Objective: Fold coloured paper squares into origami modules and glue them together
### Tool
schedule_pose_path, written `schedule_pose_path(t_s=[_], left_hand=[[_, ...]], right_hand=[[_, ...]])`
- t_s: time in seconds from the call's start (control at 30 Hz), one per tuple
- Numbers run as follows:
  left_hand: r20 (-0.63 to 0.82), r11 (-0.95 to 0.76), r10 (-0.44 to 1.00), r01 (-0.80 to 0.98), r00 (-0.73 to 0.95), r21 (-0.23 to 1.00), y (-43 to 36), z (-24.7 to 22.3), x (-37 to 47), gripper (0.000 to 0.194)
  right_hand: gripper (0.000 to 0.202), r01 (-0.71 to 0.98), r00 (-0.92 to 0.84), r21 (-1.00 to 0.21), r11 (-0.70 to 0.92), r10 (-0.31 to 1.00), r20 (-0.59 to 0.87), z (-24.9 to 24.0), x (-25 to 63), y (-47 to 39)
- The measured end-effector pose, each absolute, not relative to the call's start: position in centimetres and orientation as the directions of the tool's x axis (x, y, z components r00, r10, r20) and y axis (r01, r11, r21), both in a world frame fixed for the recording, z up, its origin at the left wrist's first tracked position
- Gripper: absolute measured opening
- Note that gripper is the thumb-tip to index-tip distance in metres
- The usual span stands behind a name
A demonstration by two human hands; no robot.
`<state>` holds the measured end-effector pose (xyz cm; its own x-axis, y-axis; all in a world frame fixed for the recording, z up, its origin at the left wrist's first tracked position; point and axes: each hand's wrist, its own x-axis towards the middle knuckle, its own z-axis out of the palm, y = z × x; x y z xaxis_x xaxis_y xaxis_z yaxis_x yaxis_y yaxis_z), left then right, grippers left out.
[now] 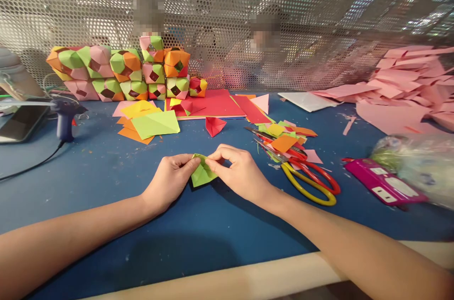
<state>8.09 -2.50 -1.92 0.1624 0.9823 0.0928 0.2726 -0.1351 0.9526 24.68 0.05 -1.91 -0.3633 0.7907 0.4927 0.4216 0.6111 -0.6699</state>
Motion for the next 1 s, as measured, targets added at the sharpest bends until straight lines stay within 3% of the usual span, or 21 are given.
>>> schedule_pose_path(t_s=[0.37,0.53,1.0], left_hand=[[0.114,-0.137,0.988,0.260,0.102,0.956,-2.36,-2.25,8.14,0.028],[0.226,-0.252,0.968,0.362,0.112,0.898,-2.63,-1.85,8.28,0.022],[0.206,-0.232,0.972,0.339,0.111,0.912,-2.72,-1.79,8.22,0.025]], right_hand=[[0.005,0.450,-0.387,-0.697,0.558,0.825,0.411,-2.01,24.74,0.10],[0.013,0.471,-0.379,-0.724,0.505,0.856,0.351,-2.52,24.34,0.05],[0.024,0.498,-0.381,-0.707,0.501,0.859,0.341,-2.46,24.34,0.03]])
